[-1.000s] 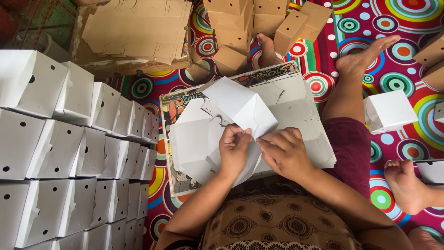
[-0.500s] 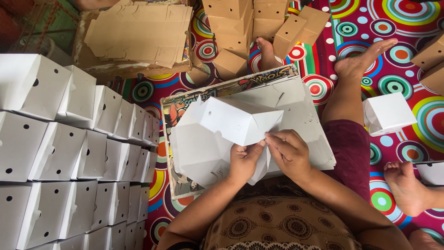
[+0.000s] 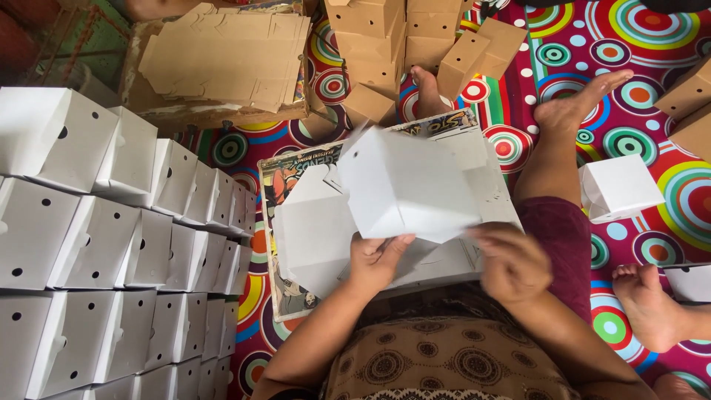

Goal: Assembling small white cardboard boxes by folding and tucking flat cardboard sheets.

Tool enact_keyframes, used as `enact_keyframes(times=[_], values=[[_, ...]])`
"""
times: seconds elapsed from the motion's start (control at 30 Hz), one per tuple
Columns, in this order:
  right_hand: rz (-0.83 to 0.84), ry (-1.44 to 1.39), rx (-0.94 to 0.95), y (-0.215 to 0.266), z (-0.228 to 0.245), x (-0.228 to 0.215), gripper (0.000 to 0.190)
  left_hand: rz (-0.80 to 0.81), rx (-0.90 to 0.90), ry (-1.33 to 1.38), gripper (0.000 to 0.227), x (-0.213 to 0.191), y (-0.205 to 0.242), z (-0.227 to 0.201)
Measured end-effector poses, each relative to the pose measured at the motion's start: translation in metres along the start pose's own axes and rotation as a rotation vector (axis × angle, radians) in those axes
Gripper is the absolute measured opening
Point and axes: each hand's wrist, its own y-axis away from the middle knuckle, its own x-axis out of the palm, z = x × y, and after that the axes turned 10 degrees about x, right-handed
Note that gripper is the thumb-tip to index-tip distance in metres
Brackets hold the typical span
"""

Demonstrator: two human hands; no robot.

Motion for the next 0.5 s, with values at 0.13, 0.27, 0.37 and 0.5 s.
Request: enact_keyframes(times=[0.13, 0.27, 0.37, 0.5], values=[[-0.313, 0.203, 0.132, -0.021, 0.014, -0.019, 0.017, 0.176, 0.208, 0.02, 0.021, -0.033, 0.001, 0.02], [-0.137, -0.119, 0.591, -0.031, 0.0, -0.037, 0.038, 0.284, -0.032, -0.078, 0.026, -0.045, 0.0, 0.048], [-0.037, -0.181, 0.658, -0.037, -0.009, -0.023, 0.047, 0.367, -0.243, -0.171, 0.043, -0.054, -0.002, 0.06], [0.15, -0.112, 0.628, -0.041, -0.01, -0.015, 0.043, 0.37, -0.301, -0.58, 0.065, -0.03, -0.057, -0.044]])
